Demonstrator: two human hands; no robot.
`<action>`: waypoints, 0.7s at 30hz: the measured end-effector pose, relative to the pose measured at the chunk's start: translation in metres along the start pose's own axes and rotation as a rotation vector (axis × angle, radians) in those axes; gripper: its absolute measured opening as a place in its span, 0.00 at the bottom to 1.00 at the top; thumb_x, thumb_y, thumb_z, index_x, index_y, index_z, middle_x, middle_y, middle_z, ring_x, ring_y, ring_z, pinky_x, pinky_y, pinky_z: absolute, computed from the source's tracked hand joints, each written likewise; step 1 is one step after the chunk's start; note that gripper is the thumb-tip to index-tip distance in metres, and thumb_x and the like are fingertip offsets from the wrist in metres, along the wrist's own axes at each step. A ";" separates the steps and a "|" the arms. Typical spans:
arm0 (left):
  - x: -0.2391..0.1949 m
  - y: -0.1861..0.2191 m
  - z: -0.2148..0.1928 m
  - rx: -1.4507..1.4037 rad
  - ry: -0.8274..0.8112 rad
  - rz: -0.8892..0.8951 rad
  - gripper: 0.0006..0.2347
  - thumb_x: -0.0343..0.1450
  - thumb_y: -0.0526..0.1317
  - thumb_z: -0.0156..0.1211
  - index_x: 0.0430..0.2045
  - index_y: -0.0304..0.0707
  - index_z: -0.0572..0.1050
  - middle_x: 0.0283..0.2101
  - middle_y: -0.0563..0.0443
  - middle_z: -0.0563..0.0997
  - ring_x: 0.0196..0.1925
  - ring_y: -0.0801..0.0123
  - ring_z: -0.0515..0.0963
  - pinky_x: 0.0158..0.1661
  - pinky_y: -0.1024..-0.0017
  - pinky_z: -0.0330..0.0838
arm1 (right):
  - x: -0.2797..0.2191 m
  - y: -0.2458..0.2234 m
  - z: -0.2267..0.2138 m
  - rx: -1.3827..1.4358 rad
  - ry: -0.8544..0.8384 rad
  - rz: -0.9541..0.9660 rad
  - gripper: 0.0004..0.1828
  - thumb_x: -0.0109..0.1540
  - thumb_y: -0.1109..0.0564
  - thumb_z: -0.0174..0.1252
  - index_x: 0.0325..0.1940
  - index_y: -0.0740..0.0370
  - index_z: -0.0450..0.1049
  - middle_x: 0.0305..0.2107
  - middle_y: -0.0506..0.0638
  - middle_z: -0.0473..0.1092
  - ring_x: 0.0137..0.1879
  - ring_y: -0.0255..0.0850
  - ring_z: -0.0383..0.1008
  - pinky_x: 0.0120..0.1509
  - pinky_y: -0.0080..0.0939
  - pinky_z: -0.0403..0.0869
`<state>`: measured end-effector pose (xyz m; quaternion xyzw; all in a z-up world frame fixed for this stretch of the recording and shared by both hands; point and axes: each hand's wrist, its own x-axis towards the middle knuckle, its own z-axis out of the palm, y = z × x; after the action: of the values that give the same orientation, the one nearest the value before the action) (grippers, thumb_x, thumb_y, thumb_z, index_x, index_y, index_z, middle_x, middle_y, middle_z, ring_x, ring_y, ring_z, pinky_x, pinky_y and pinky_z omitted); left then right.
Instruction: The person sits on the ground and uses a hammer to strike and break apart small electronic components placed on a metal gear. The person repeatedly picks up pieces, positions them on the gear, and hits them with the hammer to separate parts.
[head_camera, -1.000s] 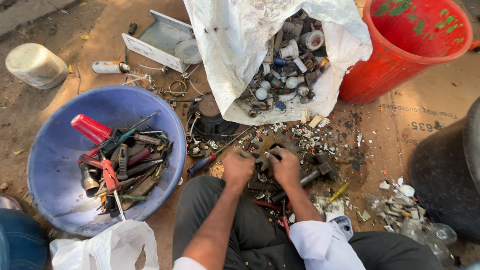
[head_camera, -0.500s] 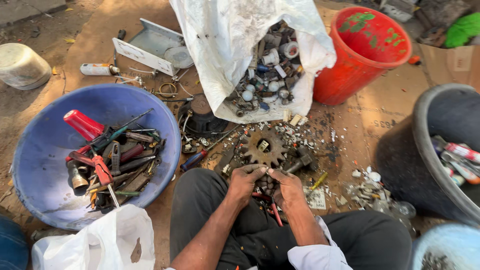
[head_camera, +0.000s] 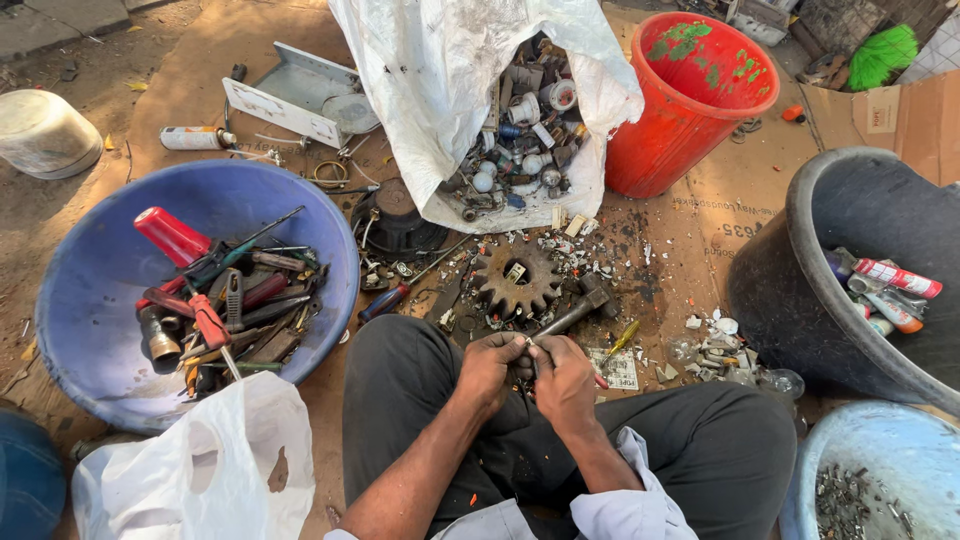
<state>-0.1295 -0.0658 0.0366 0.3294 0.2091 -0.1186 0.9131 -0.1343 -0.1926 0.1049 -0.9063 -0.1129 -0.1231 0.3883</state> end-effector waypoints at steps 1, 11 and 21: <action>0.000 -0.001 -0.001 -0.005 0.004 -0.026 0.06 0.75 0.32 0.56 0.33 0.25 0.78 0.26 0.47 0.80 0.24 0.69 0.76 0.27 0.71 0.75 | -0.001 0.000 -0.002 0.005 -0.008 -0.061 0.08 0.61 0.62 0.62 0.42 0.69 0.79 0.35 0.59 0.78 0.42 0.54 0.78 0.48 0.48 0.75; 0.005 0.008 -0.015 -0.093 0.007 -0.169 0.05 0.74 0.31 0.56 0.34 0.26 0.77 0.28 0.46 0.80 0.25 0.69 0.78 0.29 0.68 0.79 | 0.005 0.028 0.001 0.132 -0.166 -0.044 0.10 0.60 0.60 0.63 0.43 0.69 0.80 0.37 0.58 0.79 0.42 0.49 0.81 0.48 0.44 0.77; 0.007 0.005 -0.014 0.007 0.024 -0.119 0.08 0.73 0.36 0.62 0.32 0.24 0.79 0.26 0.46 0.80 0.22 0.68 0.78 0.25 0.71 0.78 | 0.004 0.057 0.015 0.519 -0.274 0.460 0.13 0.62 0.58 0.64 0.46 0.71 0.80 0.32 0.51 0.79 0.36 0.33 0.77 0.41 0.33 0.77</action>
<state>-0.1262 -0.0537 0.0264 0.3210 0.2387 -0.1693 0.9007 -0.1115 -0.2197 0.0580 -0.7875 0.0152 0.1225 0.6038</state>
